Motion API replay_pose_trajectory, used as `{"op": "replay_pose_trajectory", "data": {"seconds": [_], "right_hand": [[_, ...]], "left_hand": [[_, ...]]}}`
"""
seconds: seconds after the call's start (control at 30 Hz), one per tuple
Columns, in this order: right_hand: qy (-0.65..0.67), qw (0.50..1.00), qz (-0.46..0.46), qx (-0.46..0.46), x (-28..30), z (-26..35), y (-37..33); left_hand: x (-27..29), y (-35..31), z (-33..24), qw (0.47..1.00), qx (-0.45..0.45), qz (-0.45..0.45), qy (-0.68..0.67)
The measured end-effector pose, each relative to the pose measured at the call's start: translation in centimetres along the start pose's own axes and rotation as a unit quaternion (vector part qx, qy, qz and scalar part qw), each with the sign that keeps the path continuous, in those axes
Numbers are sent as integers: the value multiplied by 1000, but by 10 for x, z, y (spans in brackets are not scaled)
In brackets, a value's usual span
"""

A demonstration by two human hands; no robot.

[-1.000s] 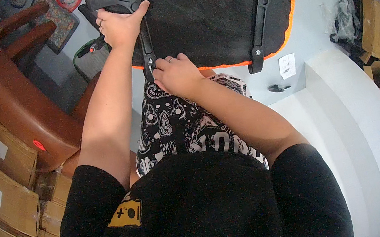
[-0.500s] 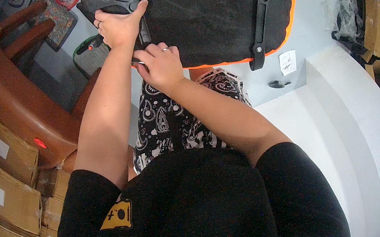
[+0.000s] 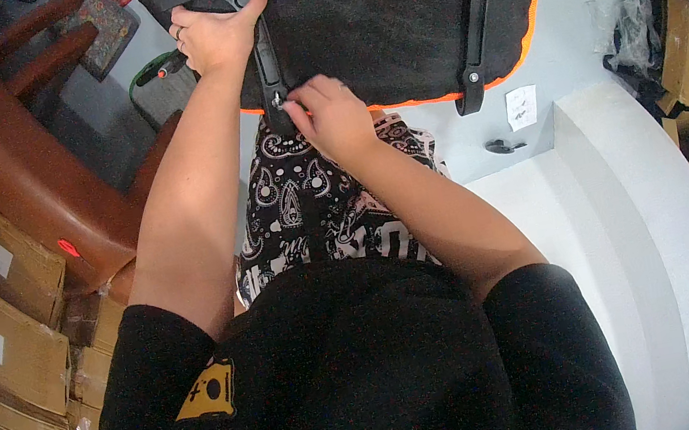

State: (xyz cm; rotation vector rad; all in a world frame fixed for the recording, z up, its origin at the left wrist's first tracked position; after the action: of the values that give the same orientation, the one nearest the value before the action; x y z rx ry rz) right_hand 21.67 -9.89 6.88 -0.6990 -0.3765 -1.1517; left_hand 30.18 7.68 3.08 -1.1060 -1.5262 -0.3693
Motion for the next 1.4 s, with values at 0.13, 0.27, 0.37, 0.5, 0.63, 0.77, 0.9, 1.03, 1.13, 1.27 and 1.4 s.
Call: {"op": "replay_pose_trajectory", "data": {"seconds": [0.13,0.27,0.37,0.5,0.63,0.77,0.9,1.03,1.13,1.27,1.4], "right_hand": [[-55,997,42,40,-6,1,-19],[-99,991,84,17,-18,3,-27],[-81,991,108,5,-26,4,-26],[-25,996,89,16,-22,13,1],[-43,994,95,44,-26,32,11],[-56,994,78,49,-33,24,8],[-21,994,89,63,-29,26,8],[57,991,115,46,-22,18,8],[72,990,114,43,-19,14,7],[80,989,116,41,-19,10,7],[65,990,109,64,-19,14,7]], "left_hand": [[1,0,3,1000,5,-4,4],[2,0,3,1000,8,-5,4],[1,1,4,1000,13,-8,6],[0,1,2,1000,7,-9,13],[-1,1,2,1000,6,-9,10],[0,-1,-2,1000,8,-9,27],[0,-1,-1,1000,10,-7,21],[1,0,2,999,-36,7,-25],[4,-2,20,993,-76,14,-90],[-8,-21,33,993,-52,93,-58],[-5,-18,14,996,-51,52,-47]]}}
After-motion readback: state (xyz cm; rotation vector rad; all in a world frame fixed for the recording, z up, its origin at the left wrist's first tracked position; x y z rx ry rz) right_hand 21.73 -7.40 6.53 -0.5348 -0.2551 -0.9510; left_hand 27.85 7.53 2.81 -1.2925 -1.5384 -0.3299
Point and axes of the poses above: each hand's wrist, its own y-axis towards the middle knuckle, its own x-axis out of the back of the hand, z = x × y, the point moved 9 cm from there along y, towards the middle knuckle, and after that the axes turned 11 degrees about -x, right-handed, at the moved point
